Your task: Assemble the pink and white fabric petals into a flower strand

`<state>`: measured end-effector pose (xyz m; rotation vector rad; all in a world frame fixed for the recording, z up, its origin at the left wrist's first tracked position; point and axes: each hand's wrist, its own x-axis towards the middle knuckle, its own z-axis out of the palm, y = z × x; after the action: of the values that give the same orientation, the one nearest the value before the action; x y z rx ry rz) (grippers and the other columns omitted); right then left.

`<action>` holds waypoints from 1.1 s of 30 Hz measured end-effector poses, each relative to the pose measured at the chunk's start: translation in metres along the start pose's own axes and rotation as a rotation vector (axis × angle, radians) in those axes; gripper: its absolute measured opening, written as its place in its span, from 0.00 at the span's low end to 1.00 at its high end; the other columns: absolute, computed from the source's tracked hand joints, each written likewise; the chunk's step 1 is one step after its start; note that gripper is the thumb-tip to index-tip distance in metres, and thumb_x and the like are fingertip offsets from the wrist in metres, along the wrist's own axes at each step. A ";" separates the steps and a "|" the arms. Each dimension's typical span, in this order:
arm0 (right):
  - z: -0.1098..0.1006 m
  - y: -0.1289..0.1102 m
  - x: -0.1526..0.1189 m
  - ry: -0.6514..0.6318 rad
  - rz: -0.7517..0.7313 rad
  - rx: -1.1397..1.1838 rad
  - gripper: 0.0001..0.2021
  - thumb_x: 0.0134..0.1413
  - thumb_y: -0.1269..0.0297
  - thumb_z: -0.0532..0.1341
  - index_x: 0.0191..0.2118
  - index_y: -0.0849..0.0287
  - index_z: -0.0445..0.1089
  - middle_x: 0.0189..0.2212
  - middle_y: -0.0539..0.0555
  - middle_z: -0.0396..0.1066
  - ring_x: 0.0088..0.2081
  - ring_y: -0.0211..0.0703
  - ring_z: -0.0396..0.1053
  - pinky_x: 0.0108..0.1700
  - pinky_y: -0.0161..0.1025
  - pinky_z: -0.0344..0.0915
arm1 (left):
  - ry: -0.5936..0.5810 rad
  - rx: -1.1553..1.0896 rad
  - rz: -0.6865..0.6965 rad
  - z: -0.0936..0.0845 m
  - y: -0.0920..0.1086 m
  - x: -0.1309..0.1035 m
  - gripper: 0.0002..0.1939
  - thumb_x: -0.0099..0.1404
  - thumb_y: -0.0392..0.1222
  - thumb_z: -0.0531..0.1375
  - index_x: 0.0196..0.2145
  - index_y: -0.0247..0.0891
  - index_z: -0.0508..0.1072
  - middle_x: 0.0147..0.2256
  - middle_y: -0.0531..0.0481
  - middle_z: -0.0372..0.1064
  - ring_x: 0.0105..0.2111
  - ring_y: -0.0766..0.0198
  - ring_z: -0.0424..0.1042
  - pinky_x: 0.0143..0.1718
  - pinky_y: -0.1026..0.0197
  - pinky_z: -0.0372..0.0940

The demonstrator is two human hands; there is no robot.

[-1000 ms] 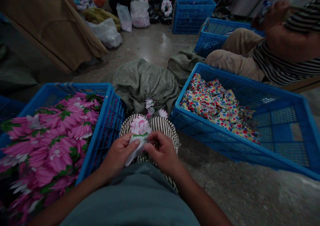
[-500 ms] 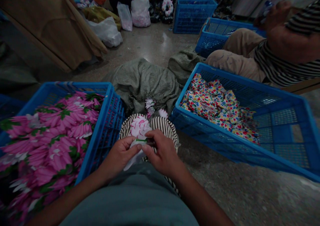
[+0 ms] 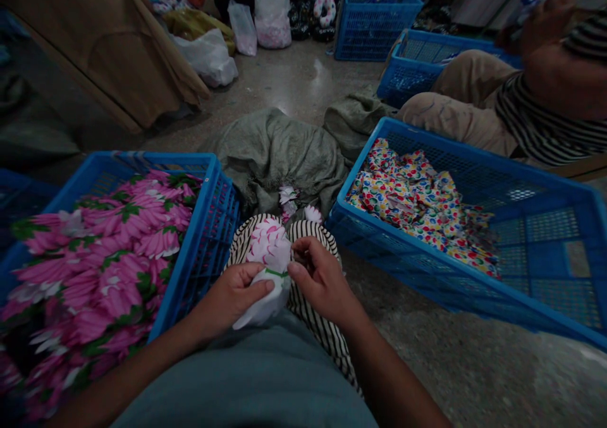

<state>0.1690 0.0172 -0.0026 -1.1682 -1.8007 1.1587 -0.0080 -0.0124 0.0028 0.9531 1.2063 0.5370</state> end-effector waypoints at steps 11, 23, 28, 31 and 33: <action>-0.003 -0.006 -0.006 -0.311 -0.139 -0.048 0.09 0.58 0.66 0.52 0.40 0.59 0.67 0.30 0.53 0.65 0.34 0.41 0.63 0.35 0.37 0.58 | -0.015 0.206 0.160 0.001 0.005 -0.001 0.13 0.58 0.45 0.53 0.21 0.35 0.63 0.19 0.57 0.53 0.22 0.70 0.54 0.23 0.67 0.50; 0.000 -0.014 -0.007 -0.291 -0.191 -0.071 0.11 0.57 0.69 0.52 0.43 0.58 0.68 0.30 0.53 0.65 0.34 0.40 0.64 0.34 0.37 0.59 | -0.130 0.133 0.151 0.004 0.008 -0.004 0.14 0.58 0.46 0.53 0.25 0.33 0.69 0.21 0.55 0.58 0.23 0.69 0.56 0.25 0.66 0.52; 0.002 -0.008 -0.009 -0.256 -0.201 -0.107 0.11 0.57 0.69 0.53 0.42 0.57 0.69 0.28 0.53 0.65 0.31 0.40 0.64 0.31 0.36 0.59 | -0.160 0.126 0.159 0.003 0.006 -0.005 0.12 0.59 0.44 0.53 0.25 0.33 0.68 0.21 0.55 0.57 0.23 0.69 0.56 0.26 0.66 0.53; 0.000 0.001 -0.012 -0.095 -0.152 -0.092 0.12 0.56 0.66 0.53 0.46 0.56 0.66 0.30 0.53 0.66 0.32 0.41 0.64 0.33 0.37 0.61 | -0.129 0.141 0.114 0.001 0.005 -0.006 0.13 0.58 0.46 0.53 0.21 0.35 0.63 0.19 0.57 0.52 0.21 0.71 0.52 0.21 0.67 0.48; -0.001 0.007 -0.016 -0.011 -0.055 -0.054 0.13 0.56 0.65 0.53 0.48 0.56 0.62 0.33 0.53 0.66 0.34 0.41 0.65 0.34 0.37 0.62 | -0.108 0.154 0.095 0.001 0.003 -0.006 0.14 0.58 0.46 0.54 0.19 0.36 0.60 0.18 0.58 0.50 0.20 0.71 0.51 0.20 0.67 0.46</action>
<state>0.1781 0.0046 -0.0100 -1.1372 -1.8712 1.0933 -0.0084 -0.0156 0.0091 1.1599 1.1217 0.4664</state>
